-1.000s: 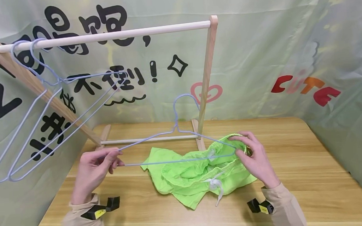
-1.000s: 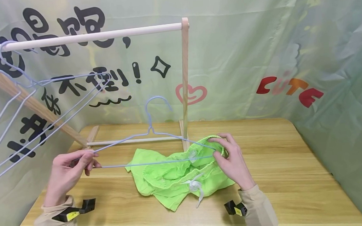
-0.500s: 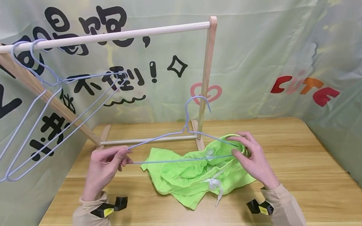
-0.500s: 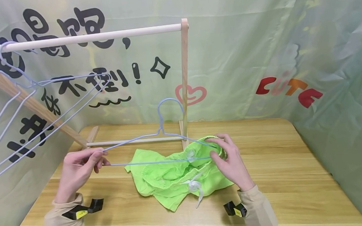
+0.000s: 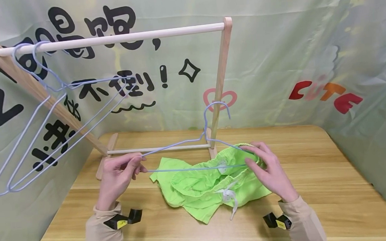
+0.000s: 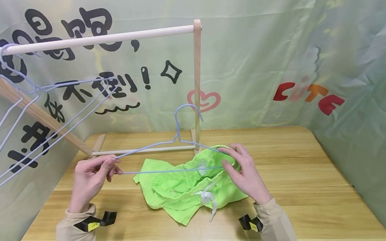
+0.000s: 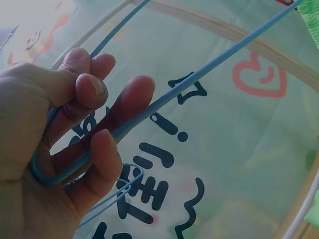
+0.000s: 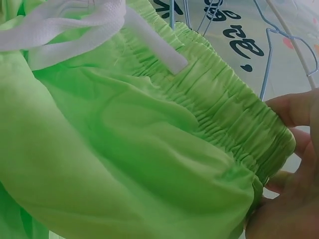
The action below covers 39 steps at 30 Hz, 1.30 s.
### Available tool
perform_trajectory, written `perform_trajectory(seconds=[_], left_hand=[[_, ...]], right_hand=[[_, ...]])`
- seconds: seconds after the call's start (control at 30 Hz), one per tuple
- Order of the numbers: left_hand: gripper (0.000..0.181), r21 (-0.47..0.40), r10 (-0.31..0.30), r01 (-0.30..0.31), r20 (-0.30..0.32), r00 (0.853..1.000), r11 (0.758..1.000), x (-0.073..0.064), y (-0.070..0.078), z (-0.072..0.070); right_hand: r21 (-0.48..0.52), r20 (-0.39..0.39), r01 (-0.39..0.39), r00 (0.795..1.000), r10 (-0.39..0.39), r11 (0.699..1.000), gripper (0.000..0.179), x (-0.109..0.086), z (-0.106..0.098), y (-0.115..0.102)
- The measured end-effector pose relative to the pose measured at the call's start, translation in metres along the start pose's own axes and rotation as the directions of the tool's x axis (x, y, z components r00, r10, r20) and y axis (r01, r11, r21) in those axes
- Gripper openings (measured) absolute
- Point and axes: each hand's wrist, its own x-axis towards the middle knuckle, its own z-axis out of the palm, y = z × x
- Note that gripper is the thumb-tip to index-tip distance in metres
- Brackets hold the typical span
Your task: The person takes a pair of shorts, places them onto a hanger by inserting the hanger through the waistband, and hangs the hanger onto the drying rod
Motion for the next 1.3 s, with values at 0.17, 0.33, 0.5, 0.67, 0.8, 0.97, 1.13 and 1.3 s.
perform_trajectory(seconds=[0.17, 0.33, 0.5, 0.67, 0.8, 0.97, 1.13, 1.3], left_hand=[[0.012, -0.033, 0.002, -0.003, -0.037, 0.999, 0.999, 0.001, 0.000, 0.002], [0.013, -0.105, 0.004, -0.012, -0.084, 0.996, 0.994, 0.002, 0.001, 0.004], [0.014, -0.035, -0.019, 0.016, -0.079, 0.997, 0.999, 0.002, -0.001, 0.005], [0.015, -0.050, -0.020, 0.016, -0.072, 0.997, 0.999, 0.002, -0.004, 0.007], [0.015, -0.106, -0.012, 0.003, -0.085, 0.996, 0.994, 0.003, -0.006, 0.012], [0.015, -0.145, -0.012, 0.003, -0.064, 0.998, 0.989, 0.003, -0.009, 0.021], [0.013, -0.126, -0.014, 0.015, 0.008, 1.000, 0.992, 0.005, -0.011, 0.031], [0.011, -0.186, 0.014, -0.011, 0.012, 1.000, 0.982, 0.007, -0.012, 0.038]], right_hand=[[0.002, 0.019, -0.004, 1.000, 0.004, 1.000, 0.039, 0.000, 0.000, -0.002], [0.078, 0.018, 0.014, 1.000, -0.015, 0.997, 0.052, -0.001, -0.001, -0.002], [0.156, -0.031, 0.085, 0.996, -0.081, 0.984, 0.054, -0.001, -0.002, 0.000], [0.152, -0.036, 0.109, 0.994, -0.104, 0.982, 0.043, 0.000, -0.003, 0.001], [0.112, -0.039, 0.127, 0.992, -0.123, 0.986, 0.040, 0.001, -0.003, 0.003], [0.102, -0.057, 0.151, 0.988, -0.146, 0.983, 0.035, 0.001, -0.004, 0.003], [0.103, -0.105, 0.190, 0.978, -0.179, 0.976, 0.035, 0.002, -0.002, 0.001], [0.123, -0.153, 0.221, 0.967, -0.201, 0.968, 0.036, 0.002, 0.000, 0.001]])
